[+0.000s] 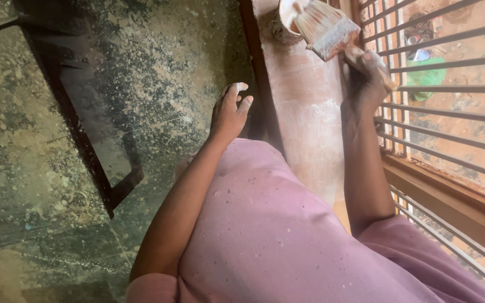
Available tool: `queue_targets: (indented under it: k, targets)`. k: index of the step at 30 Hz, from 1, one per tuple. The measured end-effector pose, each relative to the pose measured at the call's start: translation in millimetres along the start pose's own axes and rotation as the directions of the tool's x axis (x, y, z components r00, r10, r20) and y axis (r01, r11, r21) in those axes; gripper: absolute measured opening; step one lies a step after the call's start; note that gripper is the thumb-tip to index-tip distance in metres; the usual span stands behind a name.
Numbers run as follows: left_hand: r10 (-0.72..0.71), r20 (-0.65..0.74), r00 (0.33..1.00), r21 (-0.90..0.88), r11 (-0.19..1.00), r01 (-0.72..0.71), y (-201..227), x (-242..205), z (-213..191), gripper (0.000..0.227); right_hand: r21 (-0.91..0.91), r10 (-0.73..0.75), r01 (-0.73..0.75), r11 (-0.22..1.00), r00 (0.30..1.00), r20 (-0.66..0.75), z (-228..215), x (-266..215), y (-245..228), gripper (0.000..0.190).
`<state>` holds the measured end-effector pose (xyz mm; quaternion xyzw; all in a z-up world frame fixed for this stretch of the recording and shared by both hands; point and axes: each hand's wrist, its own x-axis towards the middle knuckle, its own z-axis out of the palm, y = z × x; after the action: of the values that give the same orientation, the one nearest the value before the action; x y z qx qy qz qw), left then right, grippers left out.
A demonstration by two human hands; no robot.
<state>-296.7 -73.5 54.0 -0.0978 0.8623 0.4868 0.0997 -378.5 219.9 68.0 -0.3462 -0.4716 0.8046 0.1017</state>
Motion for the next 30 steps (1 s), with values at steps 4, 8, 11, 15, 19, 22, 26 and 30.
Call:
queue_targets:
  k: [4, 8, 11, 15, 19, 22, 26, 30]
  targets:
    - [-0.006, 0.000, 1.000, 0.012, 1.000, 0.006, -1.2, 2.0, -0.8, 0.034, -0.102, -0.137, 0.141, 0.985, 0.989, 0.049, -3.1, -23.7, -15.7, 0.041]
    - [-0.001, 0.006, 1.000, 0.020, 1.000, 0.001, -2.4, 1.5, -0.8, 0.034, -0.193, -0.397, 0.425, 0.885, 0.903, 0.167, -3.5, -41.9, -37.9, 0.031]
    - [-0.018, 0.006, 1.000, 0.030, 0.999, 0.018, -0.3, 1.7, -2.3, 0.035, -0.255, -0.596, 0.709, 0.657, 0.696, 0.400, -2.9, -39.3, -44.7, 0.015]
    - [-0.035, 0.019, 0.999, 0.018, 0.999, 0.034, 5.9, 2.3, -0.4, 0.035, -0.225, -0.573, 0.938, 0.263, 0.340, 0.746, 9.5, -19.3, -27.8, 0.008]
    - [-0.022, 0.022, 1.000, -0.017, 1.000, 0.022, 10.0, 0.1, 6.5, 0.035, -0.315, -0.225, 0.935, -0.162, 0.275, 0.935, 8.5, -36.4, -10.8, 0.021]
    - [0.001, 0.012, 1.000, -0.014, 1.000, -0.001, 7.4, -1.7, 8.0, 0.036, -0.238, -0.210, 0.919, -0.315, 0.177, 0.961, 8.2, -59.6, -13.6, 0.021]
    - [0.033, -0.010, 0.999, -0.025, 0.999, -0.033, 1.4, -4.4, 7.3, 0.035, -0.320, -0.283, 0.942, -0.103, 0.281, 0.917, 1.4, -81.4, -30.1, 0.017]
    - [0.027, 0.007, 1.000, -0.015, 1.000, -0.027, 0.2, -9.2, 6.1, 0.035, -0.442, -0.410, 0.808, 0.391, 0.582, 0.702, -9.3, -70.0, -29.2, 0.016]
